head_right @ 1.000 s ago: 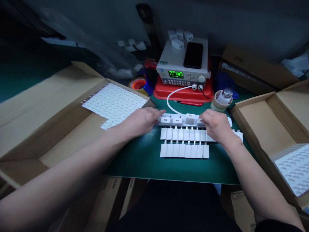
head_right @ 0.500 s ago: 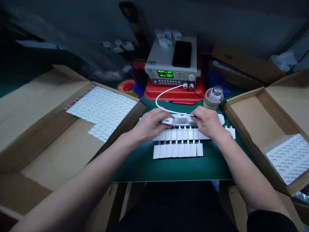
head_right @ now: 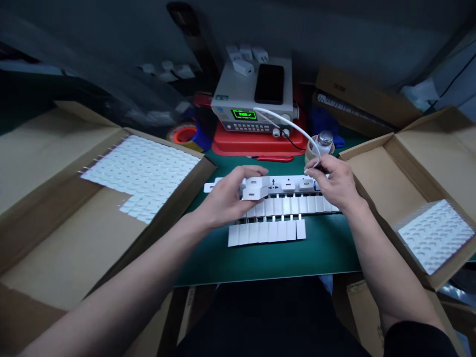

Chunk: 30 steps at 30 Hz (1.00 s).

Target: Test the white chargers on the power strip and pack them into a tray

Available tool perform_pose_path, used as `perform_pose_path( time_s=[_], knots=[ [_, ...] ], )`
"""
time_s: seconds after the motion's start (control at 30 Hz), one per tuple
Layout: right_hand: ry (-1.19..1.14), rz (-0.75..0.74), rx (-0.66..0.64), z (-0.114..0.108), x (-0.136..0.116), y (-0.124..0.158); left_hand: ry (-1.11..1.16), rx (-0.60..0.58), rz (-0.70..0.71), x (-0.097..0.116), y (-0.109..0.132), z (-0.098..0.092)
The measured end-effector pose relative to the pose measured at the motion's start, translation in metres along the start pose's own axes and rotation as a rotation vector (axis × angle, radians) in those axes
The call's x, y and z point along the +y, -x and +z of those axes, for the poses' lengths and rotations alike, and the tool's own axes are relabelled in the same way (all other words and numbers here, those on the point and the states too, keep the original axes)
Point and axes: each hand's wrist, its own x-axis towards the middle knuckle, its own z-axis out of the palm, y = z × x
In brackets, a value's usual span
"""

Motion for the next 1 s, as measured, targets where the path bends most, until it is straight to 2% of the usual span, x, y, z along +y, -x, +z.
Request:
perform_pose_path(
  time_s=[0.13, 0.23, 0.3, 0.4, 0.5, 0.57, 0.63, 0.73, 0.83, 0.9, 1.0],
  knots=[
    [0.201, -0.102, -0.136, -0.002, 0.001, 0.005, 0.112, 0.056, -0.082, 0.009, 0.042, -0.014],
    [0.279, -0.187, -0.138, -0.003, -0.001, 0.009, 0.206, 0.061, -0.197, 0.01, 0.078, -0.027],
    [0.307, -0.194, -0.119, -0.005, -0.001, 0.011, 0.291, 0.105, -0.313, 0.004, 0.102, -0.044],
    [0.385, -0.129, -0.108, -0.007, 0.007, 0.011, 0.291, 0.319, -0.519, -0.016, 0.131, -0.087],
    [0.472, -0.08, -0.1, -0.009, 0.017, 0.012, 0.036, 0.573, -0.825, -0.042, 0.15, -0.14],
    [0.572, -0.106, -0.07, -0.008, 0.02, 0.014, -0.164, 0.582, -1.073, -0.061, 0.155, -0.169],
    [0.682, -0.155, -0.043, -0.006, 0.019, 0.014, -0.253, 0.449, -1.222, -0.076, 0.154, -0.188],
    [0.743, -0.201, -0.039, 0.001, 0.013, 0.014, -0.182, 0.188, -1.219, -0.09, 0.147, -0.196],
    [0.729, -0.24, -0.034, 0.009, 0.01, 0.013, -0.105, -0.008, -1.059, -0.092, 0.142, -0.193],
    [0.681, -0.263, -0.032, 0.012, 0.01, 0.013, -0.228, -0.019, -0.963, -0.087, 0.142, -0.188],
    [0.557, -0.24, -0.039, 0.014, 0.011, 0.013, -0.597, 0.187, -0.802, -0.066, 0.143, -0.167]
  ],
)
